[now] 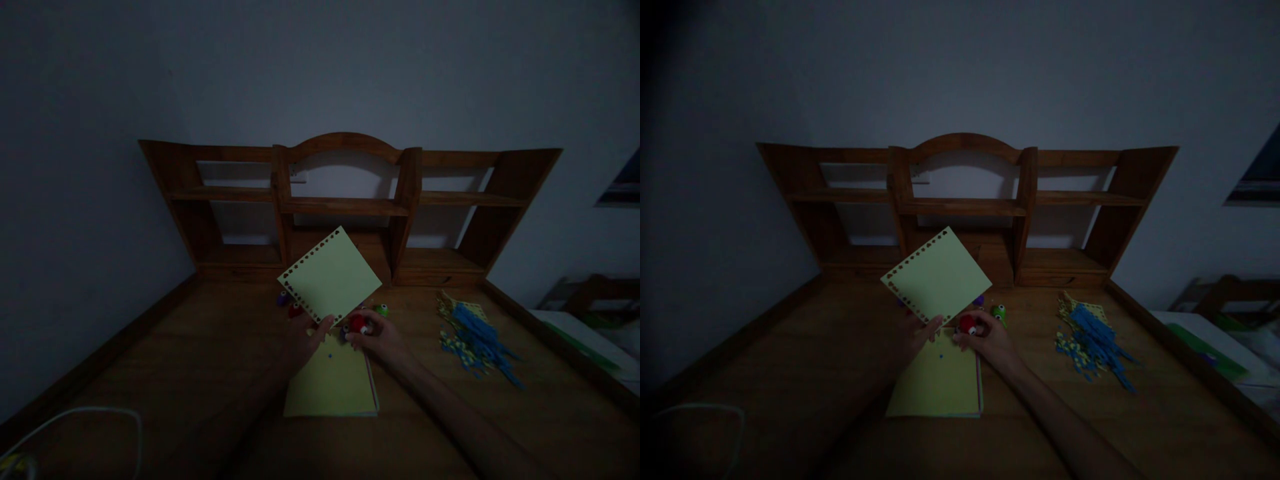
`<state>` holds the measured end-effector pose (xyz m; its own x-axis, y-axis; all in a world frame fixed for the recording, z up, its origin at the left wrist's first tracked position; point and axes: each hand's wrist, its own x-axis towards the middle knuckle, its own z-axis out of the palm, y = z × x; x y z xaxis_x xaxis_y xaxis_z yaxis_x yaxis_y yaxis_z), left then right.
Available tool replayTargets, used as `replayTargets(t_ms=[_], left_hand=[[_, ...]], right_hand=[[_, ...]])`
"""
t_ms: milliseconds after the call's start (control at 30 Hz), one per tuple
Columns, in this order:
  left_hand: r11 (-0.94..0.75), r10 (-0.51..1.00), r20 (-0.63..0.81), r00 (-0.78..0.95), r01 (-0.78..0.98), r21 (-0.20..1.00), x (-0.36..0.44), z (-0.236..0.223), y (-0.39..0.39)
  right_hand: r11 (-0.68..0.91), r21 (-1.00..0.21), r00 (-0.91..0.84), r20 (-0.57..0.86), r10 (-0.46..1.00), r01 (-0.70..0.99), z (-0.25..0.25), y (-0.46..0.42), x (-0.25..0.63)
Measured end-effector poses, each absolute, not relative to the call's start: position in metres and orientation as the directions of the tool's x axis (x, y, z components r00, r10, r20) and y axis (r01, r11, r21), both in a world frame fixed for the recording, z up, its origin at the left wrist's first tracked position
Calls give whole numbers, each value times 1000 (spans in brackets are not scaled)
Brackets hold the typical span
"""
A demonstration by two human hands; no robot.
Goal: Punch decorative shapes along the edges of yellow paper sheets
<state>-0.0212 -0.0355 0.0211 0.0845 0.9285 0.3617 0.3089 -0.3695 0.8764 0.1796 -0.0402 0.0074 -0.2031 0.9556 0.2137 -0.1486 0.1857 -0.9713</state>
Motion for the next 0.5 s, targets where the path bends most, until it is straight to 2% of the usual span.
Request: replayTargets(t_ms=[300, 500], left_hand=[[-425, 895, 444, 37, 369, 826, -17, 17, -37], [-464, 875, 476, 89, 430, 774, -19, 15, -37]], right_hand=[[133, -976, -260, 175, 950, -170, 8, -45, 177], [145, -977, -269, 183, 946, -155, 14, -49, 174]])
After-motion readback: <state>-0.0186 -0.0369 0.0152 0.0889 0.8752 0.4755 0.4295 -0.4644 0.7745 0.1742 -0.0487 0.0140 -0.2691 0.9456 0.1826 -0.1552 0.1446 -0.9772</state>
